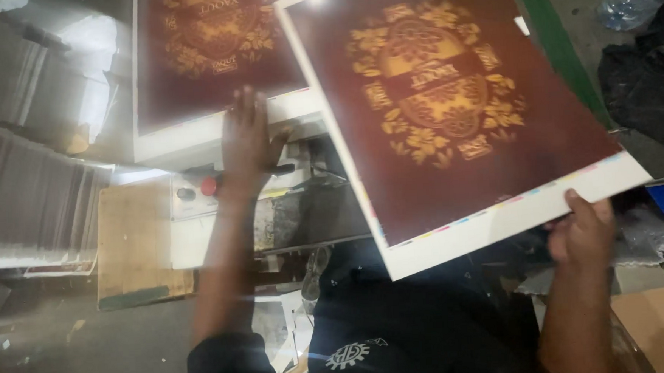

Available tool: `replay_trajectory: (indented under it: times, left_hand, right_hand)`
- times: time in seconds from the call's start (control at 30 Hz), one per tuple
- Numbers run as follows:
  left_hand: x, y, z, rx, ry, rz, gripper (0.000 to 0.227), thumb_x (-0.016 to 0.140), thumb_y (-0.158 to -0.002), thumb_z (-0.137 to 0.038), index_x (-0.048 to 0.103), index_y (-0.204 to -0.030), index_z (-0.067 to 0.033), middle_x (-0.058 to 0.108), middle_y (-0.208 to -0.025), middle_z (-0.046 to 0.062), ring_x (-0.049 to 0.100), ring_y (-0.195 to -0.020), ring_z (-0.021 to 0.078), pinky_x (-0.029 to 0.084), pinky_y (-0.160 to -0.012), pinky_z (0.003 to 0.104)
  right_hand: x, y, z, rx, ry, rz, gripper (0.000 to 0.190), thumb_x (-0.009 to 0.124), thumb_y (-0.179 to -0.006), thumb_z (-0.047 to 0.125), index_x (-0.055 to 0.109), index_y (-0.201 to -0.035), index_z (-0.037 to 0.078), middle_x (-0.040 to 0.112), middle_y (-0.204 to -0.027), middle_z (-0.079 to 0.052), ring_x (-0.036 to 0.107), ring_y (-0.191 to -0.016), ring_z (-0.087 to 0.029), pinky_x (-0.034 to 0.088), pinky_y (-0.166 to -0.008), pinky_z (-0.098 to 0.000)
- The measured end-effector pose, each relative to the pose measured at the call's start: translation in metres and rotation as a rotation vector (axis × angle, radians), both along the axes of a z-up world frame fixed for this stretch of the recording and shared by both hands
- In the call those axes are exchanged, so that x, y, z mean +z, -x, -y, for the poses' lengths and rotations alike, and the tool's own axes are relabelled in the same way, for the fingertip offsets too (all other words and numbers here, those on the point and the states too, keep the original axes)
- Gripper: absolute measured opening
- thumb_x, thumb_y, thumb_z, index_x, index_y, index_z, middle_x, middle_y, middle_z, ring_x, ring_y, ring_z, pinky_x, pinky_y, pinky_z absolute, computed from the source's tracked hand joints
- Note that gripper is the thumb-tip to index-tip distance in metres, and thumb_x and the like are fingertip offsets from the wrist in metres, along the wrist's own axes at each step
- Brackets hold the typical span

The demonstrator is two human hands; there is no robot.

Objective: The person repeatedly picks up large, flat, brown boxes with gold designs from a pile on a table and places them onto a stack. The person handles the boxes with both hands, aligning them before setting them down.

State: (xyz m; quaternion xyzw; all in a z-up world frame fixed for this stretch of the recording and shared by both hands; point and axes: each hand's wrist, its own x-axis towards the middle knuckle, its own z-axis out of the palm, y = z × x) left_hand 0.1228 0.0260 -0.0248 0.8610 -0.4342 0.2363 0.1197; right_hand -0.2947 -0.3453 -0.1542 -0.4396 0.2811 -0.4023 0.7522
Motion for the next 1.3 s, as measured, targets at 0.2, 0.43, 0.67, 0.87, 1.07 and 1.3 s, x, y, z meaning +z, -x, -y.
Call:
replay_trajectory:
  times: [0.2,0.43,0.67,0.87,1.07,1.3]
  left_hand:
    - [-0.021,-0.032,-0.003,0.037,-0.127,0.052,0.089,0.062,-0.096,-0.064,0.045,-0.145,0.0081,0.045,-0.152,0.03,0.043,-0.142,0.0465,0.037,-0.112,0.056]
    - [0.001,-0.064,-0.012,-0.122,-0.146,0.218,0.057,0.066,-0.093,-0.054,0.063,-0.119,-0.0043,0.068,-0.123,0.021,0.07,-0.107,0.0364,0.057,-0.085,0.05]
    - [0.052,-0.022,-0.019,-0.064,-0.025,0.112,0.006,0.061,-0.111,-0.018,0.064,-0.106,-0.0169,0.067,-0.08,0.012,0.069,-0.074,0.0323,0.053,-0.064,0.048]
    - [0.06,0.048,-0.01,-0.053,0.018,0.15,0.004,0.058,-0.103,-0.009,0.062,-0.105,-0.0099,0.065,-0.084,0.009,0.068,-0.076,0.0294,0.053,-0.062,0.046]
    - [0.051,0.08,-0.003,-0.099,0.064,0.081,0.017,0.058,-0.097,-0.005,0.06,-0.114,-0.0034,0.072,-0.108,0.017,0.071,-0.086,0.0311,0.056,-0.068,0.043]
    - [0.056,0.102,-0.001,-0.155,0.12,0.116,0.025,0.062,-0.094,-0.008,0.06,-0.118,-0.0015,0.071,-0.115,0.019,0.072,-0.106,0.0312,0.058,-0.079,0.041]
  right_hand:
    - [-0.01,0.048,0.007,-0.065,0.009,-0.03,0.038,0.055,-0.109,0.002,0.051,-0.147,0.001,0.066,-0.115,-0.009,0.065,-0.086,-0.017,0.049,-0.064,-0.0292]
    - [-0.012,0.059,0.004,-0.076,0.026,-0.105,0.038,0.054,-0.11,0.002,0.049,-0.147,0.001,0.065,-0.116,-0.01,0.063,-0.084,-0.016,0.048,-0.063,-0.0288]
    - [-0.03,0.039,0.006,-0.071,0.026,-0.218,0.036,0.054,-0.109,0.004,0.05,-0.145,0.006,0.066,-0.113,-0.008,0.062,-0.081,-0.014,0.049,-0.06,-0.0282]
    - [-0.023,-0.025,0.024,-0.031,0.111,-0.325,0.031,0.058,-0.107,0.007,0.052,-0.137,0.006,0.066,-0.109,-0.006,0.061,-0.074,-0.012,0.05,-0.053,-0.0258]
    - [-0.007,-0.092,0.063,0.085,0.194,-0.3,0.031,0.059,-0.108,0.012,0.053,-0.138,0.004,0.067,-0.107,-0.006,0.063,-0.072,-0.016,0.049,-0.05,-0.0267]
    - [-0.015,-0.08,0.051,0.101,0.074,-0.438,0.053,0.055,-0.107,0.02,0.035,-0.155,0.009,0.073,-0.106,-0.012,0.071,-0.074,-0.019,0.049,-0.051,-0.0262]
